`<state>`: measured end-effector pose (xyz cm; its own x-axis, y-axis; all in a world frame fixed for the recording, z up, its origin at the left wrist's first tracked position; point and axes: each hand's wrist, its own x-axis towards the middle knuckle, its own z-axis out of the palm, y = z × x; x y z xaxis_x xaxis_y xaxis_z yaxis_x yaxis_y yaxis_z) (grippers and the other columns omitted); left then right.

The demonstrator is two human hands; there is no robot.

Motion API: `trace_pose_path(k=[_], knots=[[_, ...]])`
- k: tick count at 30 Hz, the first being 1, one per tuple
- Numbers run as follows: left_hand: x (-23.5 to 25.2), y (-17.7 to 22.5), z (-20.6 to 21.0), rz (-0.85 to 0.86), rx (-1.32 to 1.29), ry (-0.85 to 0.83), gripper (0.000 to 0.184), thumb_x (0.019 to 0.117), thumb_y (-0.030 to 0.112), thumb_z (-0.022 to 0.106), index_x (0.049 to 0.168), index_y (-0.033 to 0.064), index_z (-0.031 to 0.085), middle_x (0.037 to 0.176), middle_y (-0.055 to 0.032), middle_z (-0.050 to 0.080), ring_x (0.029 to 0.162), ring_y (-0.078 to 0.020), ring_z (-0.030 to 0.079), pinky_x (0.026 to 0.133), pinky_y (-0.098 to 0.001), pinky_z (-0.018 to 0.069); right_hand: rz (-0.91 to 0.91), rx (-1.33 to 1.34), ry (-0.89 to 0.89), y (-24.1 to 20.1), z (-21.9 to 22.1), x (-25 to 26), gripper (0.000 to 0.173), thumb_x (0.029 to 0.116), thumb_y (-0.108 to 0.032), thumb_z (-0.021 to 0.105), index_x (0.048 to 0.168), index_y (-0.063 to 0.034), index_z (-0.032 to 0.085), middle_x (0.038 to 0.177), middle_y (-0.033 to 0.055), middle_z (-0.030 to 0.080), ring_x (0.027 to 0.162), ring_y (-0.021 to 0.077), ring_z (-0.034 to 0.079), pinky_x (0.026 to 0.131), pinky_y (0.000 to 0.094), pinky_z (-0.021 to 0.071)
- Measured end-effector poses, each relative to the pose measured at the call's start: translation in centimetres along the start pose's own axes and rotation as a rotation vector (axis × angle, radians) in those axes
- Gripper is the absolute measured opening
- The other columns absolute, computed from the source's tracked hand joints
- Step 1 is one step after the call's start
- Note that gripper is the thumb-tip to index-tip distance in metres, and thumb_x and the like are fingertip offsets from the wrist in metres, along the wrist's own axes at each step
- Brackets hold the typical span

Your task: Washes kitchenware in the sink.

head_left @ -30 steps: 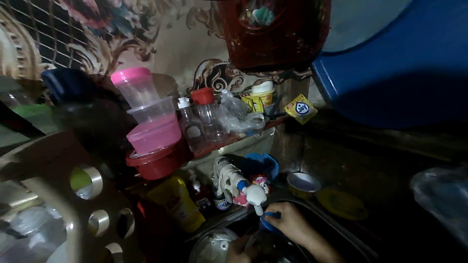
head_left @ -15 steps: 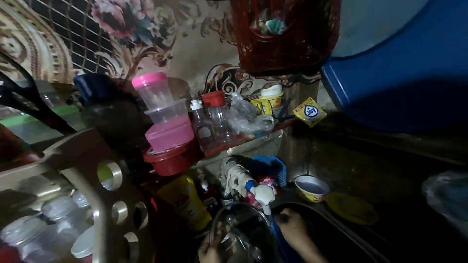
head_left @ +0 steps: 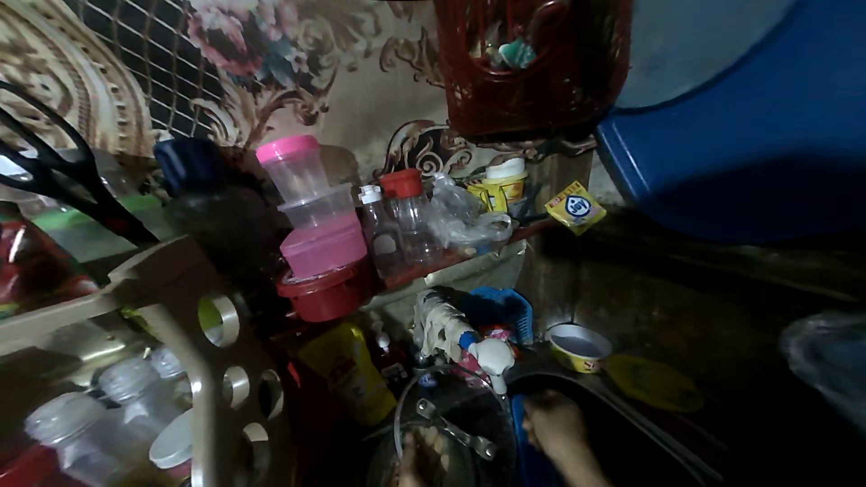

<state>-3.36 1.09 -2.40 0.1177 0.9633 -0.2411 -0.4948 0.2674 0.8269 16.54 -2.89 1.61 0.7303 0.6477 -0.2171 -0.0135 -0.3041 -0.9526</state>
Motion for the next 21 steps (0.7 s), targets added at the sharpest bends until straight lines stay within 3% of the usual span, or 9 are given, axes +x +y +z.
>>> trace_pose_path(k=[4,7,11,14,16,18,21], knots=[[-0.9,-0.8,0.1,-0.074,-0.021,-0.079,0.041,0.1131,0.031,0.031,0.123,-0.0010,0.056,0.103,-0.0113,0.073,0.093,-0.0195,0.072,0.082,-0.0366,0.0599,-0.136,-0.241,-0.074,-3.2,-1.0,4.0,0.027,0.0996,-0.013,0.062,0.123,0.0014,0.064,0.095,0.0174,0.068,0.070,0.0245,0.066,0.068,0.0425,0.0577],[-0.5,-1.6,0.0,-0.089,-0.081,-0.164,0.040,0.1131,0.030,0.030,0.116,0.0010,0.057,0.097,-0.0096,0.072,0.091,-0.0190,0.072,0.081,-0.0357,0.0603,-0.185,-0.316,-0.064,-3.6,-1.5,5.2,0.027,0.0982,-0.015,0.064,0.119,0.0013,0.064,0.096,0.0177,0.068,0.073,0.0260,0.067,0.071,0.0450,0.0580],[-0.1,-1.7,1.3,-0.099,-0.137,-0.091,0.040,0.1129,0.032,0.029,0.117,0.0028,0.057,0.098,-0.0081,0.070,0.090,-0.0168,0.070,0.078,-0.0332,0.0584,-0.119,-0.402,0.064,-2.5,-1.8,1.0,0.032,0.0975,-0.016,0.066,0.125,-0.0002,0.064,0.116,0.0230,0.069,0.105,0.0370,0.069,0.093,0.0551,0.0537],[0.1,-1.7,2.5,-0.084,-0.118,-0.027,0.040,0.1127,0.032,0.028,0.120,0.0031,0.054,0.100,-0.0074,0.069,0.089,-0.0141,0.069,0.076,-0.0306,0.0577,-0.144,-0.337,0.194,1.0,-1.3,-2.3,0.031,0.0958,-0.015,0.068,0.120,0.0035,0.066,0.111,0.0254,0.070,0.105,0.0404,0.068,0.093,0.0575,0.0534],[-1.7,0.1,4.5,-0.129,-0.101,0.020,0.043,0.1138,0.029,0.025,0.132,-0.0014,0.048,0.112,-0.0136,0.062,0.096,-0.0160,0.063,0.081,-0.0301,0.0522,-0.240,-0.232,0.272,3.8,-0.8,-3.9,0.027,0.0941,-0.009,0.067,0.112,0.0115,0.066,0.101,0.0300,0.070,0.096,0.0437,0.069,0.087,0.0586,0.0544],[-1.1,-0.8,4.4,-0.104,-0.125,0.019,0.040,0.1134,0.030,0.024,0.122,0.0024,0.051,0.097,-0.0066,0.063,0.083,-0.0104,0.064,0.071,-0.0253,0.0543,-0.207,-0.112,0.256,5.2,-0.9,-5.2,0.029,0.0957,-0.008,0.065,0.115,0.0130,0.064,0.101,0.0291,0.069,0.090,0.0389,0.070,0.084,0.0545,0.0567],[1.8,-3.9,2.2,-0.056,-0.312,-0.083,0.044,0.1129,0.034,0.020,0.103,0.0082,0.054,0.082,-0.0017,0.068,0.072,-0.0109,0.069,0.064,-0.0256,0.0584,-0.082,0.130,0.194,5.2,-2.2,-5.9,0.038,0.1004,-0.006,0.057,0.136,0.0057,0.052,0.098,0.0213,0.067,0.062,0.0222,0.067,0.057,0.0393,0.0599]])
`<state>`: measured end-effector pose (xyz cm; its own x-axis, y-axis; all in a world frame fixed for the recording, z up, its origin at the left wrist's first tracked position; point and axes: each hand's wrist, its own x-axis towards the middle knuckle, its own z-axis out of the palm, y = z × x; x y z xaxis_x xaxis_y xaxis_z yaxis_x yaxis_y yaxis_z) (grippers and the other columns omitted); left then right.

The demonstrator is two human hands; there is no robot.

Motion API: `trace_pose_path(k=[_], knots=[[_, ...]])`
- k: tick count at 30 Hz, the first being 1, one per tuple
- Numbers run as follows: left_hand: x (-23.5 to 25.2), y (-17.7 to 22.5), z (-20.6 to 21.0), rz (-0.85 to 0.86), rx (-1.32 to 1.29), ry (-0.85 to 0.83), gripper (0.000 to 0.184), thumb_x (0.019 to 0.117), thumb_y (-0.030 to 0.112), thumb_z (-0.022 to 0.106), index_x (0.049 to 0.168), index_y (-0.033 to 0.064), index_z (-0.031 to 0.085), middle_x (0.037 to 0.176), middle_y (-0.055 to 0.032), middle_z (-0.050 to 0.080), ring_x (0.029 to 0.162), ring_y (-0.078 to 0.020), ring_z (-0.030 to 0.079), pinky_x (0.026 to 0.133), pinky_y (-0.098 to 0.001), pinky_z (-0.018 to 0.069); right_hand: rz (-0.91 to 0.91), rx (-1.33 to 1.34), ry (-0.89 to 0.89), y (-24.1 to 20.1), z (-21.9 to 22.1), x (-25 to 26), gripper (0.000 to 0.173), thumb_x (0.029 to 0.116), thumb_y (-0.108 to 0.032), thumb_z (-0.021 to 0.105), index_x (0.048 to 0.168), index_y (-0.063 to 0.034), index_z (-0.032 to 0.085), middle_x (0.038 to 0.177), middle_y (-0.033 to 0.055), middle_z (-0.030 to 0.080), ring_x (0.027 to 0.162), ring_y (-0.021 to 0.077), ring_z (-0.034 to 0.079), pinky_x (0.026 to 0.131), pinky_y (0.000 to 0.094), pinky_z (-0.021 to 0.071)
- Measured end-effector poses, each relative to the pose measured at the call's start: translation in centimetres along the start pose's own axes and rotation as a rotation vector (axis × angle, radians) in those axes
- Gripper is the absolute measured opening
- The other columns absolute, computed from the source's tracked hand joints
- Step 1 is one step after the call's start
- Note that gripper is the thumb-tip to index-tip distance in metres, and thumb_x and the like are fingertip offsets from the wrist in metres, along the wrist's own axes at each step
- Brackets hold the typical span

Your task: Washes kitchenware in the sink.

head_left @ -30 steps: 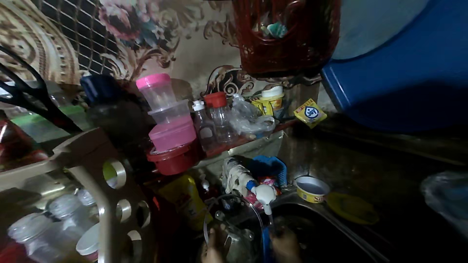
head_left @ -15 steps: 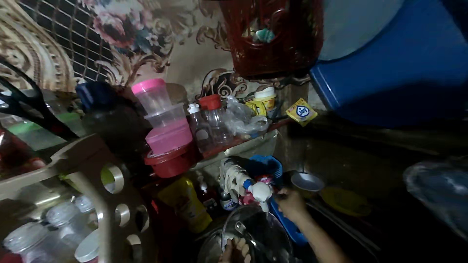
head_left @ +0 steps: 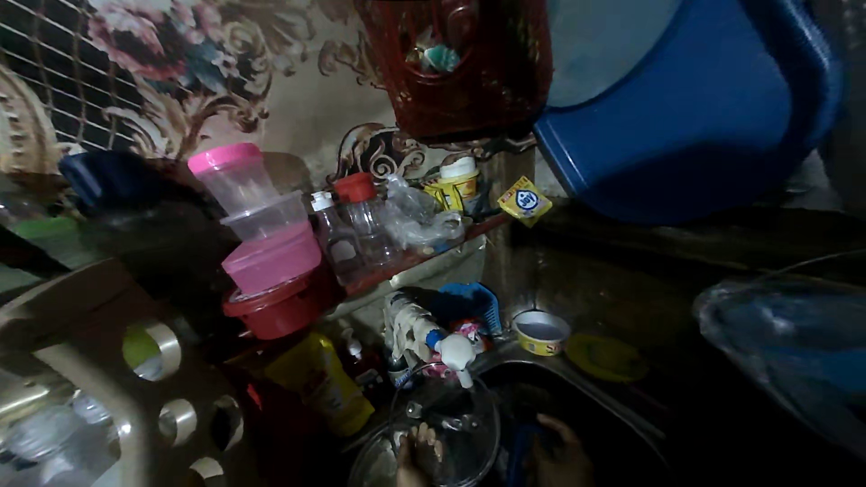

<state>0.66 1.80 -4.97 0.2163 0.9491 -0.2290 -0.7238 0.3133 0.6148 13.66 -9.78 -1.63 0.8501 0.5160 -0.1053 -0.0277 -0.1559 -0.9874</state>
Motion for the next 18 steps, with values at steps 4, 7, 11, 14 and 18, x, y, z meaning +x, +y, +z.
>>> trace_pose_path(k=[4,7,11,14,18], knots=[[-0.4,0.4,0.3,-0.057,-0.048,0.076,0.044,0.1121,0.038,0.022,0.098,0.0124,0.055,0.078,0.0016,0.065,0.071,-0.0092,0.067,0.064,-0.0256,0.0577,-0.056,0.133,-0.040,-1.0,-0.7,0.4,0.034,0.1029,-0.007,0.058,0.134,0.0056,0.059,0.103,0.0185,0.069,0.066,0.0163,0.068,0.059,0.0328,0.0596],[-1.3,0.2,1.0,-0.062,-0.059,0.056,0.044,0.1125,0.038,0.023,0.100,0.0109,0.054,0.083,-0.0001,0.065,0.078,-0.0111,0.068,0.071,-0.0278,0.0583,-0.123,0.110,-0.096,-0.8,1.2,-0.2,0.042,0.0946,-0.016,0.072,0.129,0.0064,0.064,0.113,0.0220,0.070,0.095,0.0230,0.071,0.085,0.0411,0.0593],[-2.8,-0.3,1.9,-0.090,-0.072,0.003,0.041,0.1123,0.036,0.025,0.099,0.0121,0.056,0.079,-0.0006,0.067,0.076,-0.0125,0.070,0.071,-0.0299,0.0603,-0.131,0.134,-0.065,-1.0,3.4,-0.9,0.047,0.0902,-0.012,0.076,0.130,0.0077,0.061,0.119,0.0233,0.068,0.108,0.0263,0.067,0.097,0.0432,0.0542],[-3.7,0.7,1.5,-0.110,0.004,-0.028,0.037,0.1109,0.029,0.028,0.098,0.0104,0.058,0.080,-0.0027,0.069,0.075,-0.0150,0.070,0.071,-0.0329,0.0609,-0.120,0.271,-0.147,-1.4,3.2,0.5,0.030,0.0919,-0.003,0.071,0.119,0.0062,0.064,0.103,0.0130,0.069,0.089,0.0121,0.068,0.081,0.0291,0.0587],[-3.3,3.6,-0.1,-0.117,0.110,-0.105,0.044,0.1081,0.033,0.025,0.097,0.0098,0.060,0.081,-0.0062,0.072,0.076,-0.0196,0.072,0.070,-0.0388,0.0615,0.036,0.205,-0.468,-2.6,1.4,4.1,0.024,0.0993,-0.011,0.065,0.121,-0.0016,0.065,0.102,0.0094,0.071,0.084,0.0151,0.070,0.076,0.0321,0.0603]])
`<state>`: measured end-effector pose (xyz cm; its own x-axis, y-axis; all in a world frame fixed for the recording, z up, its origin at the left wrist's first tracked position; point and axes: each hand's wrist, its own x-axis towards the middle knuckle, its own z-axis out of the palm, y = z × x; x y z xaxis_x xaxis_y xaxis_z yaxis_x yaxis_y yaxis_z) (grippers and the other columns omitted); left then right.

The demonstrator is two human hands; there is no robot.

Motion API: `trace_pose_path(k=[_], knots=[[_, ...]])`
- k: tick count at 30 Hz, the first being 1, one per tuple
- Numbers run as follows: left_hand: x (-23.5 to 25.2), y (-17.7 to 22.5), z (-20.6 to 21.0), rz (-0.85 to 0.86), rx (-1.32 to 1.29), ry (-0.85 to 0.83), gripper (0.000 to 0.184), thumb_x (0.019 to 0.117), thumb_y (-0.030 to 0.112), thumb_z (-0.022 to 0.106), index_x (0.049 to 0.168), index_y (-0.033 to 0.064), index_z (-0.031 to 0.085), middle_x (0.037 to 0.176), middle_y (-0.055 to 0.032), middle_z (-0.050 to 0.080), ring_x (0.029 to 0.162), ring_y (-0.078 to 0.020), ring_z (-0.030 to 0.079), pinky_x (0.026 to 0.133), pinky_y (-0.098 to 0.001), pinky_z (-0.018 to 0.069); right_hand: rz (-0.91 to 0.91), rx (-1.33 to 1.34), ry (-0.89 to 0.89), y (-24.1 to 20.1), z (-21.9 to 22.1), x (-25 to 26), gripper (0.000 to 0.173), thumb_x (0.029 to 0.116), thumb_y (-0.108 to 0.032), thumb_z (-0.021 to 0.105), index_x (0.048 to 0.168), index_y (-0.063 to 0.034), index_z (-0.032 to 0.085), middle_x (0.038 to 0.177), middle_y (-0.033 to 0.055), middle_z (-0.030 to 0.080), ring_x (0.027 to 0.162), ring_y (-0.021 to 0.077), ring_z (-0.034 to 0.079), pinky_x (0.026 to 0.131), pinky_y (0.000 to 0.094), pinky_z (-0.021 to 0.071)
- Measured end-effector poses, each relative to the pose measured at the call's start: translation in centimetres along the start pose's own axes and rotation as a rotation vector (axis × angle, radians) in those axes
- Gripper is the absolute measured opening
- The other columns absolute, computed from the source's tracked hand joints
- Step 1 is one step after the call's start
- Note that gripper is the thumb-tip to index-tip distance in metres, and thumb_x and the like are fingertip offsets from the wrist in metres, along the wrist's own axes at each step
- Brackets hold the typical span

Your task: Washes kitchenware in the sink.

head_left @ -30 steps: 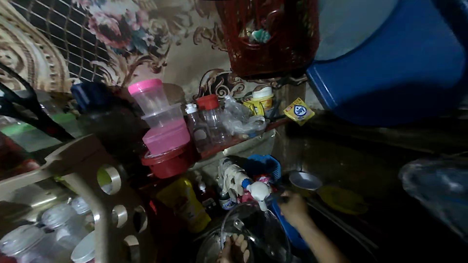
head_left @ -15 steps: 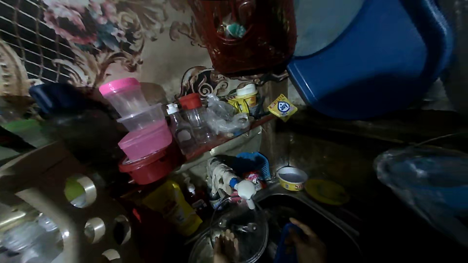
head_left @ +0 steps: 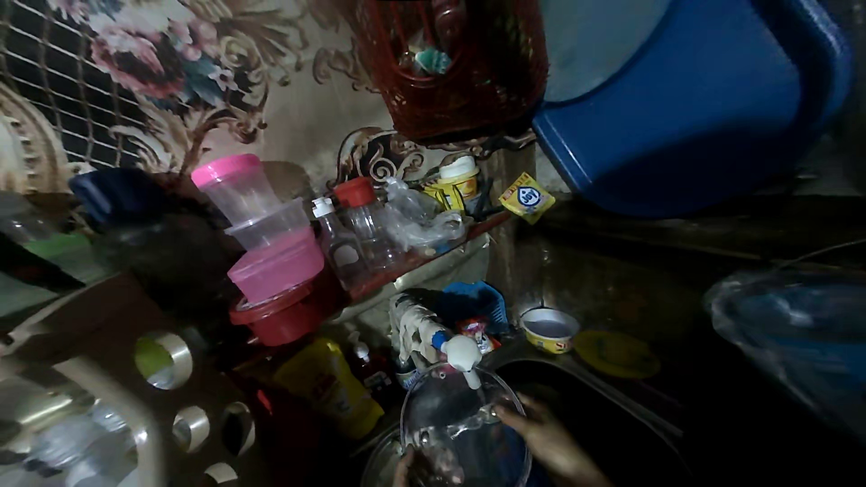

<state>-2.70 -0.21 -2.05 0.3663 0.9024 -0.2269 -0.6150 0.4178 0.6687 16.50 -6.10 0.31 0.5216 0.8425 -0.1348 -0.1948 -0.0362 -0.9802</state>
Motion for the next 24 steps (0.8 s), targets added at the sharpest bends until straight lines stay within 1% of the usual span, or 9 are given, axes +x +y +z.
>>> trace_pose_path(k=[2,5,7,10,15,17,19,22,24], knots=[[0.3,1.8,-0.6,-0.025,0.096,0.020,0.043,0.1086,0.033,0.025,0.107,0.0072,0.059,0.085,-0.0089,0.071,0.076,-0.0215,0.072,0.067,-0.0408,0.0615,0.151,-0.046,-0.125,-0.8,-0.8,1.5,0.027,0.1034,-0.020,0.062,0.125,-0.0036,0.062,0.095,0.0102,0.071,0.074,0.0193,0.071,0.065,0.0345,0.0611],[1.5,3.8,-2.2,-0.060,0.271,-0.044,0.046,0.1085,0.034,0.025,0.126,0.0054,0.055,0.099,-0.0122,0.072,0.083,-0.0229,0.071,0.070,-0.0421,0.0601,0.284,-0.109,-0.261,-0.9,-1.1,3.2,0.027,0.1056,-0.025,0.059,0.123,-0.0038,0.062,0.088,0.0092,0.071,0.069,0.0186,0.069,0.061,0.0333,0.0593],[2.6,4.9,-3.4,-0.155,0.270,-0.160,0.051,0.1070,0.039,0.024,0.122,0.0065,0.060,0.097,-0.0145,0.073,0.081,-0.0261,0.072,0.066,-0.0429,0.0606,0.298,-0.140,-0.381,-0.5,-0.7,3.9,0.028,0.1076,-0.027,0.054,0.121,-0.0042,0.062,0.086,0.0072,0.071,0.068,0.0162,0.069,0.061,0.0308,0.0584],[3.0,6.7,-3.9,-0.292,0.281,-0.244,0.050,0.1030,0.039,0.028,0.125,0.0086,0.062,0.111,-0.0171,0.073,0.092,-0.0311,0.072,0.075,-0.0477,0.0600,0.300,-0.141,-0.460,0.9,0.4,5.1,0.030,0.1068,-0.029,0.054,0.120,-0.0045,0.065,0.086,0.0071,0.073,0.069,0.0164,0.070,0.063,0.0315,0.0598],[0.8,7.4,-1.7,-0.276,0.364,-0.072,0.039,0.1095,0.021,0.030,0.139,0.0040,0.051,0.119,-0.0168,0.071,0.100,-0.0290,0.072,0.083,-0.0453,0.0593,0.319,-0.222,-0.446,1.5,2.2,5.9,0.041,0.1062,-0.043,0.054,0.124,-0.0070,0.064,0.082,0.0058,0.071,0.064,0.0153,0.067,0.059,0.0306,0.0565],[0.3,6.9,-1.8,-0.243,0.337,-0.008,0.042,0.1118,0.025,0.026,0.143,0.0066,0.048,0.122,-0.0159,0.070,0.101,-0.0288,0.072,0.081,-0.0471,0.0594,0.199,-0.269,-0.328,0.7,2.3,5.8,0.042,0.1068,-0.043,0.052,0.124,-0.0062,0.064,0.089,0.0054,0.070,0.072,0.0139,0.067,0.068,0.0319,0.0580],[0.0,6.6,-1.9,-0.230,0.324,0.039,0.045,0.1123,0.029,0.025,0.144,0.0086,0.050,0.123,-0.0154,0.070,0.104,-0.0301,0.071,0.082,-0.0509,0.0591,0.083,-0.275,-0.134,-0.9,1.8,5.6,0.036,0.1076,-0.026,0.054,0.131,0.0003,0.064,0.109,0.0137,0.070,0.092,0.0192,0.067,0.087,0.0379,0.0553],[-0.1,6.6,-2.0,-0.221,0.313,0.073,0.045,0.1118,0.030,0.026,0.143,0.0100,0.051,0.121,-0.0156,0.070,0.101,-0.0311,0.072,0.077,-0.0514,0.0590,0.061,-0.046,0.036,-2.3,1.2,6.7,0.025,0.1081,-0.012,0.049,0.127,-0.0004,0.060,0.081,0.0060,0.066,0.059,0.0112,0.059,0.052,0.0257,0.0495],[0.0,6.6,-1.9,-0.216,0.297,0.056,0.045,0.1120,0.030,0.025,0.142,0.0095,0.050,0.119,-0.0149,0.071,0.098,-0.0294,0.072,0.077,-0.0485,0.0599,0.090,0.035,-0.002,-3.5,0.4,7.3,0.027,0.1101,-0.013,0.044,0.130,-0.0021,0.057,0.078,0.0045,0.065,0.055,0.0107,0.057,0.050,0.0245,0.0470]])
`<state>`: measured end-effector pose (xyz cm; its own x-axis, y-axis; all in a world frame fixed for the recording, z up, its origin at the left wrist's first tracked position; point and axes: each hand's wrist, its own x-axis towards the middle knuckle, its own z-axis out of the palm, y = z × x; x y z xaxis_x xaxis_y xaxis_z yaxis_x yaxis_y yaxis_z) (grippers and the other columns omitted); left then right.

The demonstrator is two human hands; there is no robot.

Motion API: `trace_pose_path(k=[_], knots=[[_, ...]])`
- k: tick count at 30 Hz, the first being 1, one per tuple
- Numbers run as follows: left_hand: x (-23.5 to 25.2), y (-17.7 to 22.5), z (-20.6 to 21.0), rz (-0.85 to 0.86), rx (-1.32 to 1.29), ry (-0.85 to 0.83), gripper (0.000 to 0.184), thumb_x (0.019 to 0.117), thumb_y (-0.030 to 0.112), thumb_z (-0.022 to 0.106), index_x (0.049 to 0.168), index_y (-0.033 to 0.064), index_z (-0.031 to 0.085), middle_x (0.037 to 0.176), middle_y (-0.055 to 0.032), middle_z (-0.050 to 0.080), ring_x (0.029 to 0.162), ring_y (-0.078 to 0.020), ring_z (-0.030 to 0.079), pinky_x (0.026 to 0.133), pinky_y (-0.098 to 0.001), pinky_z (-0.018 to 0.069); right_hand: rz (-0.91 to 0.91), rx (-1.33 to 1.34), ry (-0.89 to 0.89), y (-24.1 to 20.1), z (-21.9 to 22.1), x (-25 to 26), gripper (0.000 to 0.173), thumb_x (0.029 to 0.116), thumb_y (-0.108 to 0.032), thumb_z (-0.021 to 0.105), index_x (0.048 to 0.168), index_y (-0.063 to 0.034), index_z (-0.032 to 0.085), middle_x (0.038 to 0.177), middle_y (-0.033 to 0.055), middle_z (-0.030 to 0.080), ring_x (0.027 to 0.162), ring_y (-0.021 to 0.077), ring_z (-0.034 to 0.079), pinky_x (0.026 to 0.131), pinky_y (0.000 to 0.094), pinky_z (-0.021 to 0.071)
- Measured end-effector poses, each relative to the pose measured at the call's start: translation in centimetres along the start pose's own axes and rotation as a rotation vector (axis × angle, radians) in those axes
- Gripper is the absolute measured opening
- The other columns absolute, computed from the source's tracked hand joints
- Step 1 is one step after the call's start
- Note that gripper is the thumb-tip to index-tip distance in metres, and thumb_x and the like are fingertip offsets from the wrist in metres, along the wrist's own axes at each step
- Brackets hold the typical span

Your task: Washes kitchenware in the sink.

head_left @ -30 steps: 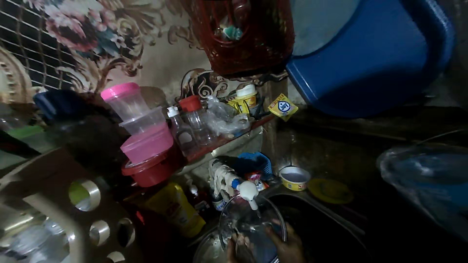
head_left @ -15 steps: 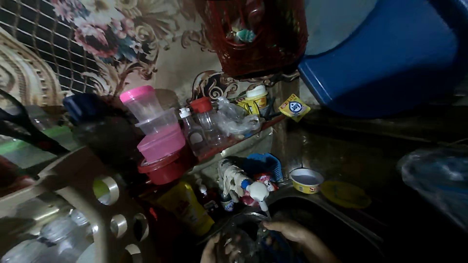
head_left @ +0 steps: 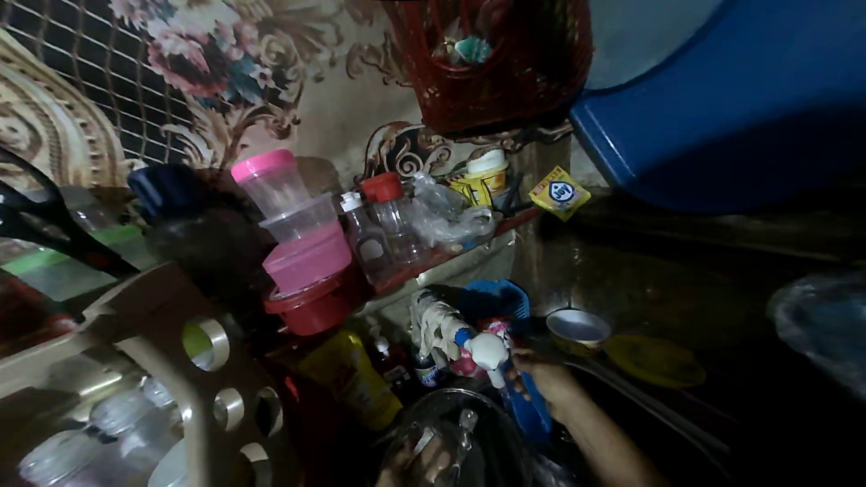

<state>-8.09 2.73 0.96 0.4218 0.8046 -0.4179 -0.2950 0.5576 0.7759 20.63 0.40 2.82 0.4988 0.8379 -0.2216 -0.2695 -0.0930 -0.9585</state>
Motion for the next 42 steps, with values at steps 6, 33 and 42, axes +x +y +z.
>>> trace_pose_path(k=[6,33,42], knots=[[0.8,0.0,0.6,0.027,-0.044,-0.039,0.044,0.1126,0.030,0.024,0.139,0.0069,0.050,0.113,-0.0152,0.073,0.091,-0.0253,0.075,0.075,-0.0380,0.0616,0.011,-0.122,-0.142,-2.4,0.3,-0.4,0.024,0.1068,-0.009,0.048,0.126,-0.0033,0.061,0.075,0.0026,0.063,0.050,0.0082,0.051,0.046,0.0221,0.0438],[1.6,1.3,0.4,-0.045,0.039,-0.271,0.045,0.1116,0.031,0.024,0.143,0.0098,0.047,0.114,-0.0137,0.073,0.097,-0.0250,0.074,0.082,-0.0373,0.0604,-0.084,-0.241,-0.373,-4.1,-0.4,1.0,0.021,0.1047,-0.012,0.049,0.118,-0.0069,0.065,0.066,-0.0015,0.055,0.047,0.0071,0.047,0.045,0.0217,0.0421],[2.4,0.9,0.3,0.058,-0.012,-0.179,0.044,0.1122,0.031,0.024,0.140,0.0090,0.048,0.113,-0.0133,0.074,0.095,-0.0254,0.075,0.079,-0.0381,0.0616,-0.061,-0.148,-0.366,-1.9,-1.4,0.6,0.024,0.1056,-0.015,0.050,0.121,-0.0093,0.067,0.065,-0.0030,0.053,0.046,0.0059,0.045,0.043,0.0201,0.0404]])
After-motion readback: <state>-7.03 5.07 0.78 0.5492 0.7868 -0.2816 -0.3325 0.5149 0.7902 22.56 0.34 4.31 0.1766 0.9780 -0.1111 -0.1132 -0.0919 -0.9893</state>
